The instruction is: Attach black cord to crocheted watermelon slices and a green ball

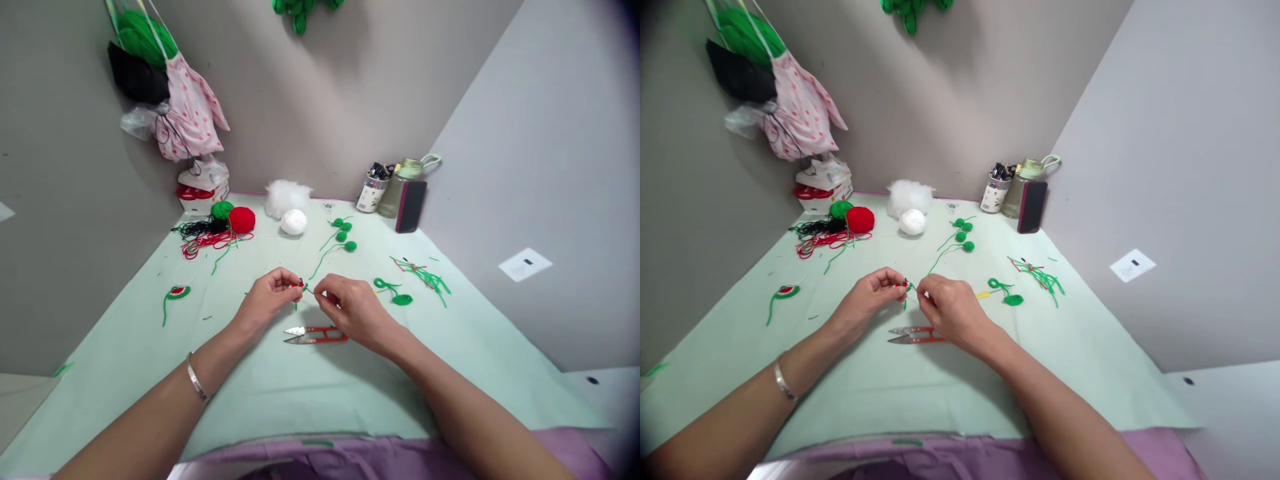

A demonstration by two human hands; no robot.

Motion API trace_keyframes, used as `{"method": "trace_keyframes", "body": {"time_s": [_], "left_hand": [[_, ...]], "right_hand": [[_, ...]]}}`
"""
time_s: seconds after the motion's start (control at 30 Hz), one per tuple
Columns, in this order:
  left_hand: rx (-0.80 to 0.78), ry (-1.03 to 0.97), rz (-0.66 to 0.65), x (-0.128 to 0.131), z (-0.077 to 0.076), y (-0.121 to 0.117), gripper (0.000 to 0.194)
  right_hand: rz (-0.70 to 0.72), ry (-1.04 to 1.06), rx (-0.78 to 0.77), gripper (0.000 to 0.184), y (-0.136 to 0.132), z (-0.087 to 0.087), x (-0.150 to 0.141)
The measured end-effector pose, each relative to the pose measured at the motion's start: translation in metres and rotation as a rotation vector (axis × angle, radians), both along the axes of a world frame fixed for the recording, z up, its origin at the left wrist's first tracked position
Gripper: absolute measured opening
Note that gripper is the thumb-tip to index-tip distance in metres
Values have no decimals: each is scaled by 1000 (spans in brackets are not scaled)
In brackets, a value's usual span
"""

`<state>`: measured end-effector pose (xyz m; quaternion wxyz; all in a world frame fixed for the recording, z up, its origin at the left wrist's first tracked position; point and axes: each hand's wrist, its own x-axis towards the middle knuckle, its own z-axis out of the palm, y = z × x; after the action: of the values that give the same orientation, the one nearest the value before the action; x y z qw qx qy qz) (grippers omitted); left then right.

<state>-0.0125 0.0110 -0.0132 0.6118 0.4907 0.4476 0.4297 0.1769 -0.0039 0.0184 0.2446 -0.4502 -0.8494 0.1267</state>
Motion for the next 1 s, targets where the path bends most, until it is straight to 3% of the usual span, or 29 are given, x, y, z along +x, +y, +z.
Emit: {"method": "trace_keyframes", "body": {"time_s": [0.33,0.53,0.73,1.0], "left_hand": [[180,220,57,5,-3,-3,13],[464,417,61,7,-11,-7,8],[606,496,129,7,-14,-12,7],[1023,521,271,1,-9,-13,15]], "right_hand": [[-47,-49,-82,14,-2,4,-3],[-96,-62,-246,15,-2,9,-4],[-145,110,-359,14,-1,4,-8],[-75,419,-308,12,3,-14,-13]]}}
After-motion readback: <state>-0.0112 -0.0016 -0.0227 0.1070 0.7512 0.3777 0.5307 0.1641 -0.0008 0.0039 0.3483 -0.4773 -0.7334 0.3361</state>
